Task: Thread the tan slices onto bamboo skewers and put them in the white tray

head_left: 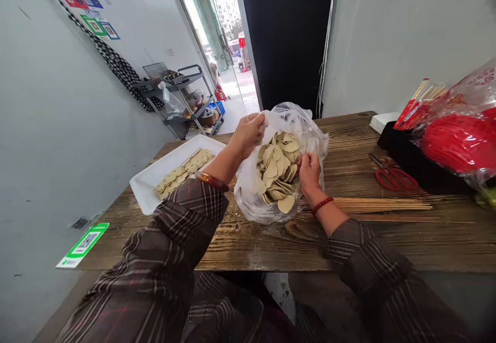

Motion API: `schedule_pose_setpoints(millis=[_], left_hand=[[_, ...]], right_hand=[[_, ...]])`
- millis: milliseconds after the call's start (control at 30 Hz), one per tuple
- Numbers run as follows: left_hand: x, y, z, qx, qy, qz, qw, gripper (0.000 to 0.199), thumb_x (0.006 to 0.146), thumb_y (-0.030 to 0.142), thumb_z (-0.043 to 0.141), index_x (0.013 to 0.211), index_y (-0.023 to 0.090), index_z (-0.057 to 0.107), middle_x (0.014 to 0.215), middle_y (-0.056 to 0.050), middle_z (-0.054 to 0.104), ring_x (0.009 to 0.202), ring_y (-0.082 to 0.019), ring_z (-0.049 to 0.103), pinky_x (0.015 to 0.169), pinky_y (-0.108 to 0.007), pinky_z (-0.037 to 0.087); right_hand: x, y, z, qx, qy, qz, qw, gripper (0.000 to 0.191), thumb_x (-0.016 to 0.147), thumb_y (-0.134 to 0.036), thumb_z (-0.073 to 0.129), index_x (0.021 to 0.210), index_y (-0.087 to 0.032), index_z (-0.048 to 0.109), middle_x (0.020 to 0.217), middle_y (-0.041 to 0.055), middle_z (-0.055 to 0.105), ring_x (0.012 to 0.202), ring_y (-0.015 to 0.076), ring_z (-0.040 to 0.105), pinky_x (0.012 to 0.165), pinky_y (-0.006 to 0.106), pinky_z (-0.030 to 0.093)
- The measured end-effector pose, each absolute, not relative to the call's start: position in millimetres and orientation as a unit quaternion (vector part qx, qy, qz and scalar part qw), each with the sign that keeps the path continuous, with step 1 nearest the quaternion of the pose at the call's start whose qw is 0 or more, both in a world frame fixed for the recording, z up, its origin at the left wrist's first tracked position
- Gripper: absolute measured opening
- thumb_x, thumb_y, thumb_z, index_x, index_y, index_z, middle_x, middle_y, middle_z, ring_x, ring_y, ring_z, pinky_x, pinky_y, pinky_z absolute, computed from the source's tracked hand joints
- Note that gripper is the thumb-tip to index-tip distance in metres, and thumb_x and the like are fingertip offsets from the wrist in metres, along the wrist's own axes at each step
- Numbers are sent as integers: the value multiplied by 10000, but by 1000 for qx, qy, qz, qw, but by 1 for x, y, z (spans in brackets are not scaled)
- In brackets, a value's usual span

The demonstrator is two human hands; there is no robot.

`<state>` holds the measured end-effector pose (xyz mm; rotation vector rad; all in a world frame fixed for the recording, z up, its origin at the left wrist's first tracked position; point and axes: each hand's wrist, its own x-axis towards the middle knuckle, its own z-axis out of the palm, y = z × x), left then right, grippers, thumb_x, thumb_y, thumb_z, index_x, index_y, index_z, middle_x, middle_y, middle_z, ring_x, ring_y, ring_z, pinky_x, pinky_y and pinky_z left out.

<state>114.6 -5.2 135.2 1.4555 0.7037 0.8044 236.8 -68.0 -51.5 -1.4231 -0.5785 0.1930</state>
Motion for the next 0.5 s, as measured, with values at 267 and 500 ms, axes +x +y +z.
schedule_pose_setpoints(millis=[267, 500], left_hand=[[85, 38, 94, 668, 419, 423, 447, 119, 833, 223, 553, 730, 164, 541, 533, 47, 383, 474, -80, 381, 488, -192, 348], [42, -2, 70, 819, 377, 427, 68, 549, 804, 261, 617, 1327, 153, 488, 1419, -185, 451, 1369, -325, 364, 1142, -466, 283]], right_hand=[[239, -69, -54, -640, -275, 96, 711, 200, 888, -376, 403, 754, -243, 469, 694, 9, 546, 674, 192, 510, 665, 328, 426], [238, -70, -52, -632, -288, 74, 716, 183, 872, -360, 425, 750, -235, 480, 666, -13, 525, 647, 178, 500, 670, 321, 408]])
